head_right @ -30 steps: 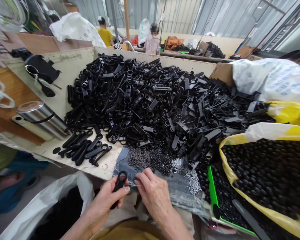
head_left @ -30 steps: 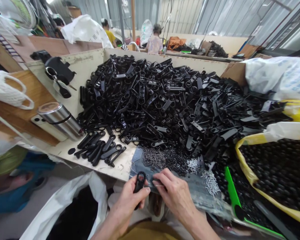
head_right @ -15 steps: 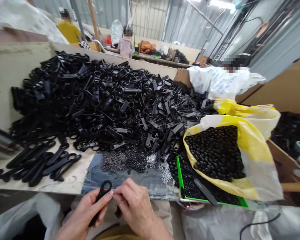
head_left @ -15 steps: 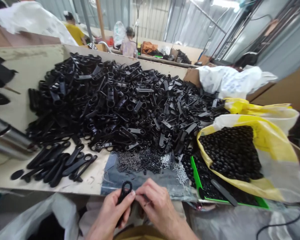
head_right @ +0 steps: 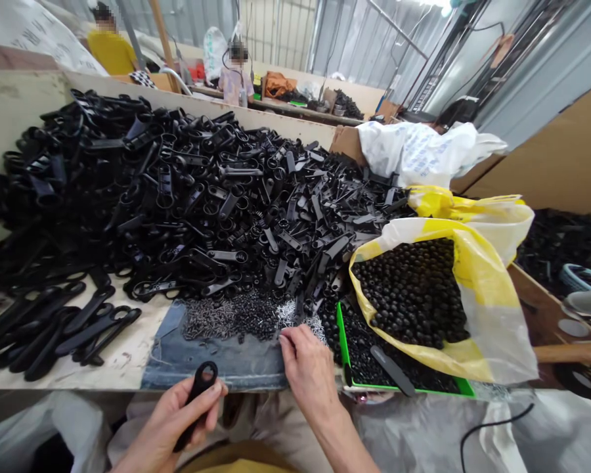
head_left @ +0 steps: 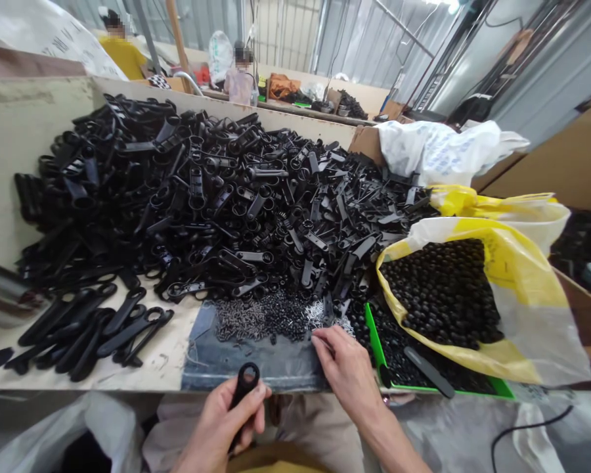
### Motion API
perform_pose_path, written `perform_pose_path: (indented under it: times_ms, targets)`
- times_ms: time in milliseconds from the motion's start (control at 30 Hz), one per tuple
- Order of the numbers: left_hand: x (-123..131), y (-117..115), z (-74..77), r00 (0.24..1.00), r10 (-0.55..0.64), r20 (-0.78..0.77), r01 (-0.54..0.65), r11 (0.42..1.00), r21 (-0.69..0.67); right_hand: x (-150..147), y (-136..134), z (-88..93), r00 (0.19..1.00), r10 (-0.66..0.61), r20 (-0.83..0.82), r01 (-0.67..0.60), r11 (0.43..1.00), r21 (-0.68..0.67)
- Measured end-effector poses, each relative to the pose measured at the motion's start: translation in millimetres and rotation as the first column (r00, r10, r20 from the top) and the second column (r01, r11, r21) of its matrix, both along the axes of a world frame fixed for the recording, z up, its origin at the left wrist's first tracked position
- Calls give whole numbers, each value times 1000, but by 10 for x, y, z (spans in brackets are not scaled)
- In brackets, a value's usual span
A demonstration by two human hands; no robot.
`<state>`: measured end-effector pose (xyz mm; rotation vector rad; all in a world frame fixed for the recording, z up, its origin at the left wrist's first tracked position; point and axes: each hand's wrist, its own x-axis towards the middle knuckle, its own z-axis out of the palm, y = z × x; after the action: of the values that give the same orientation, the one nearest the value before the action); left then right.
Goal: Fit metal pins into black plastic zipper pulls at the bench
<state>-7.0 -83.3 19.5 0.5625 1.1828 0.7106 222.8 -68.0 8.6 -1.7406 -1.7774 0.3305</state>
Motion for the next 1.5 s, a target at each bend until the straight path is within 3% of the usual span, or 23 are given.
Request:
perform_pose_path:
  times_ms: [133, 267, 333, 433, 533, 633, 867, 1133, 1233, 1367, 1500]
  targets:
    - [-26, 32, 43, 997, 63, -34, -62, 997, 37, -66, 44, -92, 996, -16, 89, 15, 1000, 9]
    - [-53, 37, 109, 989, 142, -26, -140, 988, 60, -173, -2, -7, 987, 3, -162, -2, 1000, 7]
    - [-46, 29, 132, 988, 155, -21, -152, 983, 98, -285, -32, 85, 926, 36, -376, -49, 998, -25]
    - [-31, 8, 153, 989, 141, -46, -131, 975, 181, -516, -62, 191, 770, 95, -631, -168, 984, -57]
    - [-43, -16, 167, 986, 144, -81, -124, 967, 221, -719, -63, 201, 643, 132, -754, -246, 968, -41]
    - [-79, -40, 175, 983, 150, -106, -124, 968, 219, -819, -57, 162, 586, 138, -798, -284, 958, -43]
    - [-129, -77, 168, 979, 172, -108, -141, 958, 251, -834, -92, 171, 596, 143, -790, -302, 952, -55]
    - [-214, -69, 31, 987, 87, -135, -32, 930, 366, -809, -122, 150, 582, 148, -799, -351, 933, -82]
    - [-169, -47, 63, 989, 132, -64, -110, 957, 269, -825, -127, 105, 577, 103, -810, -358, 923, -138]
    - [-48, 20, 136, 974, 201, 102, -211, 972, 99, -867, -120, 67, 583, 6, -812, -243, 956, -167]
    - [44, 69, 191, 940, 286, 186, -277, 958, -75, -844, -105, 91, 691, 115, -713, -199, 979, -34]
